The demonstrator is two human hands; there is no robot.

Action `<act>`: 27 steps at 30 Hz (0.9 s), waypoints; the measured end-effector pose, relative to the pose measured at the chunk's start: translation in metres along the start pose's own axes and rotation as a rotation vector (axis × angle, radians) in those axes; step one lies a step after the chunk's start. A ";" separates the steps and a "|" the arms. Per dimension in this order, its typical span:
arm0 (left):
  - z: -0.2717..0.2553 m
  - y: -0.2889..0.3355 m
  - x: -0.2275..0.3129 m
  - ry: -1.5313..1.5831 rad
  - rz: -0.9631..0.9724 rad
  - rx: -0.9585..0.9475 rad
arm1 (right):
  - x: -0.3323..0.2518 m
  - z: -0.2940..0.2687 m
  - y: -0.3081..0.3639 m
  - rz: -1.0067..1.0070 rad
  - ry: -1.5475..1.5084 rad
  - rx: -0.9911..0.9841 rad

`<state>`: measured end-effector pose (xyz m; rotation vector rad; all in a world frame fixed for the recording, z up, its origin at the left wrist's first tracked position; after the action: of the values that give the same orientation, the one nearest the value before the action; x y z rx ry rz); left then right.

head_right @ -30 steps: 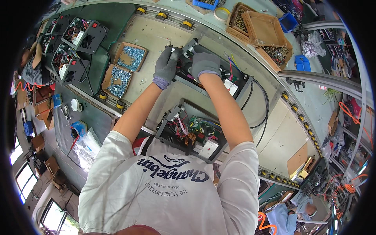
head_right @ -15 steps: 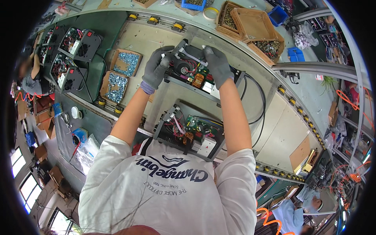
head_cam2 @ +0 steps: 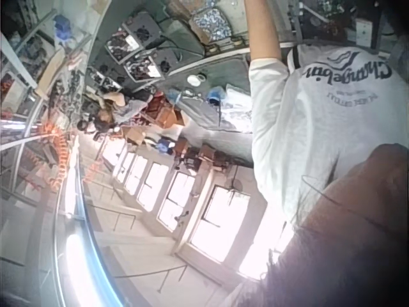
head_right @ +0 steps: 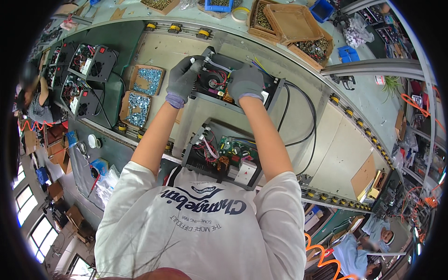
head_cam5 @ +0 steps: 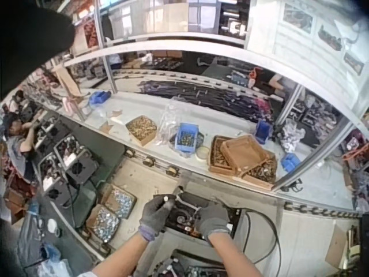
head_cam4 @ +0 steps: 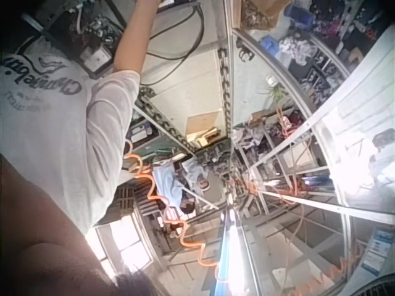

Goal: The person assembles electronic devices on a workbench. They use a screwdriver to tighten screws, connect wires, and place components into metal enclosures. The person handles multiple units, moving them between workstations and organizing parts.

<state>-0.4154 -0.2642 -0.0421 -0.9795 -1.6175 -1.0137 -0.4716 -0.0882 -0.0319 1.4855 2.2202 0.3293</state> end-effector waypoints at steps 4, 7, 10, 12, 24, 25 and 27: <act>0.000 0.002 -0.002 -0.010 -0.054 0.013 | -0.008 0.008 -0.014 -0.032 0.094 0.003; -0.001 0.002 -0.009 -0.016 -0.091 0.017 | -0.006 0.013 -0.013 -0.036 0.088 0.031; -0.006 0.008 -0.005 0.073 -0.183 -0.026 | 0.000 0.008 0.005 -0.108 -0.067 0.098; -0.006 0.010 0.005 0.072 -0.139 -0.050 | 0.012 0.001 0.015 -0.188 -0.277 0.196; 0.002 0.008 0.024 -0.445 0.216 0.023 | -0.018 0.013 0.008 -0.318 -1.379 0.333; 0.001 0.007 0.028 -0.474 0.260 0.031 | -0.027 0.021 0.003 -0.263 -1.475 0.203; -0.003 0.004 0.039 -0.635 0.323 0.020 | -0.030 0.033 -0.003 -0.173 -1.551 0.100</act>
<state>-0.4196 -0.2604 -0.0029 -1.5964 -1.8736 -0.4812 -0.4481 -0.1185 -0.0546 0.9169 1.0270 -0.7673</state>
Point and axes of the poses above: each hand's wrist, its own y-axis away from the middle knuckle, its own z-axis out of the palm, x = y × z, the point moved 9 cm from there along -y, towards the middle knuckle, and after that the axes turned 10 degrees about -y, right-handed, at the moved point
